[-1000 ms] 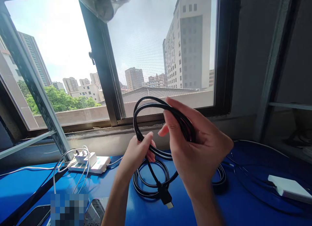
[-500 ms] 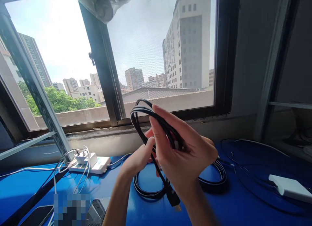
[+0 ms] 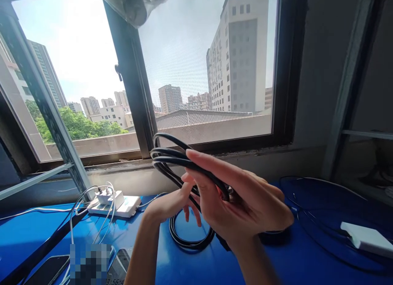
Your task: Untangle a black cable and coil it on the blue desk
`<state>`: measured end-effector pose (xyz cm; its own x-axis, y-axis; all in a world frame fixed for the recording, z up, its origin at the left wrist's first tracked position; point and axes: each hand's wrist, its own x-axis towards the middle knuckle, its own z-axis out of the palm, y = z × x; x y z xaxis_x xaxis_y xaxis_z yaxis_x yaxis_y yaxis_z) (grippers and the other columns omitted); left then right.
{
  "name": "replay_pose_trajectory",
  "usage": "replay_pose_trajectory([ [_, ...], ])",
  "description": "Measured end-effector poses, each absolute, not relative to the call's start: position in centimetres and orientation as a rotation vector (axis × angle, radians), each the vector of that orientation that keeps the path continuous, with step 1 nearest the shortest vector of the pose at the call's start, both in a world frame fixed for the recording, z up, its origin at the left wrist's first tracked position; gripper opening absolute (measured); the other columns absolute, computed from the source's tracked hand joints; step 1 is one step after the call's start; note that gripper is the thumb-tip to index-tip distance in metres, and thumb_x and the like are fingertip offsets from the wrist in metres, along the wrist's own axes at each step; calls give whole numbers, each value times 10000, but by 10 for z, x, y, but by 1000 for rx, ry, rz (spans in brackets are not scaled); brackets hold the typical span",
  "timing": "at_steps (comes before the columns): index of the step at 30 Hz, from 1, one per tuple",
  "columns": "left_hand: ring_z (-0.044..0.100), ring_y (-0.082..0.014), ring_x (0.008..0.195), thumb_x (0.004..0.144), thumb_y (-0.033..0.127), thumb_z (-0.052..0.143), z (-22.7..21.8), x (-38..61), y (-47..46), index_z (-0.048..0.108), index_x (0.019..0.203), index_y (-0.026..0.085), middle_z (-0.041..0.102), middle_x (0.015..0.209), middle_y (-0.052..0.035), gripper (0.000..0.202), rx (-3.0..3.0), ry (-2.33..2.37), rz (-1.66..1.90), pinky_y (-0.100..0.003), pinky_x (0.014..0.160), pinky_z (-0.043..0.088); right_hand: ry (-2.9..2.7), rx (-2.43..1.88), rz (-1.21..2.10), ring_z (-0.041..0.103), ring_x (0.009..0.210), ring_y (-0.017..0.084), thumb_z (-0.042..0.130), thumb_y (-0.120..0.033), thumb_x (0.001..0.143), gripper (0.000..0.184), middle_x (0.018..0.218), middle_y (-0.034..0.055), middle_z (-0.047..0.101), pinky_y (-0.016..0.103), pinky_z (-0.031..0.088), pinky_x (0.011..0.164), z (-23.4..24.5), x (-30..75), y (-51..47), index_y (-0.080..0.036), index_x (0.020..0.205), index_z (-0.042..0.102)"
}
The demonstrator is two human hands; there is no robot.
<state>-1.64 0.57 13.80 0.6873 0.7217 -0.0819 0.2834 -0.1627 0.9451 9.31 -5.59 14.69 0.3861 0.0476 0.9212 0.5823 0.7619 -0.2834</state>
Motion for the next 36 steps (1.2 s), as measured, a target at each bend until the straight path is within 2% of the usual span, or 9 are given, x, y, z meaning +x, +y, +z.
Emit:
replay_pose_trajectory([
  [2,526,-103,406,885,517,340,139,-16,6,610,654,170,664,676,-55,496,1709,836,539,-224,445,391,-1076,-610,-416,437,312,44,716,-221,745,140,648,-69,716,228,327,303,147,94,-54,-306,854,729],
  [7,607,-147,584,845,398,470,143,-10,8,616,741,172,663,811,-61,288,1666,790,888,-236,498,444,-967,-424,-362,472,336,40,728,-145,717,227,637,-86,704,214,293,279,155,89,-48,-312,871,727],
  [12,650,-191,794,794,320,572,142,-2,13,574,867,174,689,854,-59,163,1491,625,1282,-255,632,495,-1009,-269,-210,402,287,31,668,-233,803,85,511,-80,611,174,194,241,161,92,-33,-251,881,695],
  [16,681,-197,762,786,404,627,142,1,19,500,857,186,698,763,-39,261,1314,506,1511,-275,664,509,-950,-422,114,289,258,12,615,-376,837,192,539,-85,583,160,193,242,158,98,-9,-221,950,626],
  [19,659,-155,574,771,461,647,144,-1,21,479,870,200,672,677,7,326,1245,430,1584,-235,533,485,-943,-552,174,292,277,9,603,-445,822,277,604,-64,598,160,211,250,156,99,5,-205,961,604],
  [24,450,-69,306,678,531,715,148,-12,20,518,841,197,506,455,101,420,1199,408,1663,-161,311,302,-1048,-636,152,309,283,7,572,-413,838,269,673,-49,611,159,260,266,155,98,9,-203,1005,600],
  [28,341,-43,248,565,547,788,150,-22,19,557,792,187,398,347,130,484,1224,421,1606,-136,259,192,-1130,-734,131,372,303,15,567,-377,837,271,762,-15,653,158,300,276,152,101,12,-197,1034,619],
  [33,245,-21,225,511,584,795,152,-27,18,576,716,179,353,308,130,505,1239,417,1630,-135,243,121,-1260,-717,-65,486,437,49,593,-336,820,313,1053,44,673,179,387,357,149,100,15,-249,1119,624],
  [36,230,-22,228,515,627,769,154,-27,17,531,599,179,328,301,116,514,1260,439,1640,-149,247,108,-1296,-692,-149,431,404,44,591,-341,835,326,971,27,685,191,399,381,150,98,11,-263,1150,617],
])
